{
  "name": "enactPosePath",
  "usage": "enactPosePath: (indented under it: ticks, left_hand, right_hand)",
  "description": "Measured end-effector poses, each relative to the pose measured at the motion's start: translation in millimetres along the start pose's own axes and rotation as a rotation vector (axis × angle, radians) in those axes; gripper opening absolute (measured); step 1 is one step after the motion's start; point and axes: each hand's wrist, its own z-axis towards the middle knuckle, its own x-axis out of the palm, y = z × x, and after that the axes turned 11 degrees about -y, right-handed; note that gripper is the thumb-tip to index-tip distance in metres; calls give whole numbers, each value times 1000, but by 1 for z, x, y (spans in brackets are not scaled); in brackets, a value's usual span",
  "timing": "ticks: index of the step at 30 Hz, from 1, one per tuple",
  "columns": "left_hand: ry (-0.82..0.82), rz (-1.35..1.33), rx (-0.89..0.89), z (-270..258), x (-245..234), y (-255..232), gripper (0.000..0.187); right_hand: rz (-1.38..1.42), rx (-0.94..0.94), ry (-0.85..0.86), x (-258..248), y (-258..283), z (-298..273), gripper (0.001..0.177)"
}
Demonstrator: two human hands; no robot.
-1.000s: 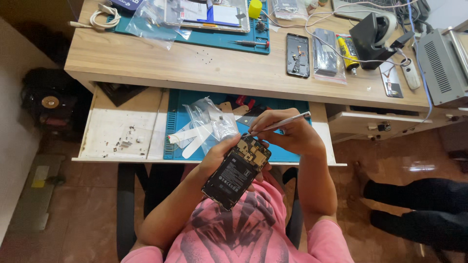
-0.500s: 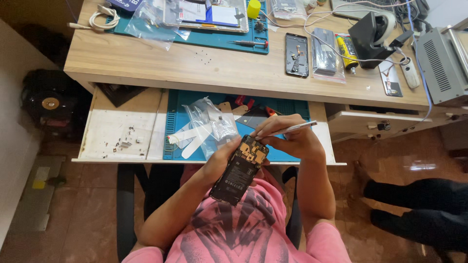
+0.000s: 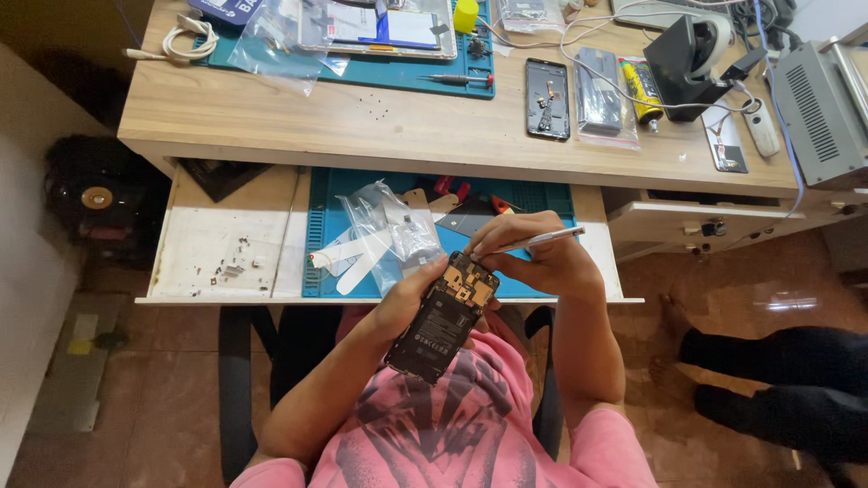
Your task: The person uses a white stylus to clean the internal components of a disassembled smartphone. They then use a black plastic pry tool to adjust parts near the battery and continue working on the motherboard with the stylus.
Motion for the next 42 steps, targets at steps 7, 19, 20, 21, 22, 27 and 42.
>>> enactPosePath:
  ticks: [7, 19, 20, 21, 22, 27, 42]
  left_hand:
    - [52, 41, -11, -4, 7, -4, 58]
    - [29, -20, -212, -2, 7, -13, 62]
    - [10, -19, -194, 1, 12, -19, 60]
    - [-9, -17, -176, 5, 16, -25, 58]
    - [-11, -21, -184, 7, 22, -35, 58]
    - [-99, 35, -27, 43, 45, -91, 63]
    - [-239, -305, 468, 160, 63, -143, 75]
  right_hand:
    - [31, 7, -7, 1, 0, 0, 8]
    - [146, 112, 4, -5, -10, 2, 7]
    - [159, 109, -23, -7, -12, 4, 6]
    - [171, 106, -50, -10, -14, 8, 6]
    - [171, 113, -55, -13, -14, 12, 6]
    - [133, 0, -512, -24, -40, 35, 16]
    - [-241, -12, -736, -34, -89, 88, 12]
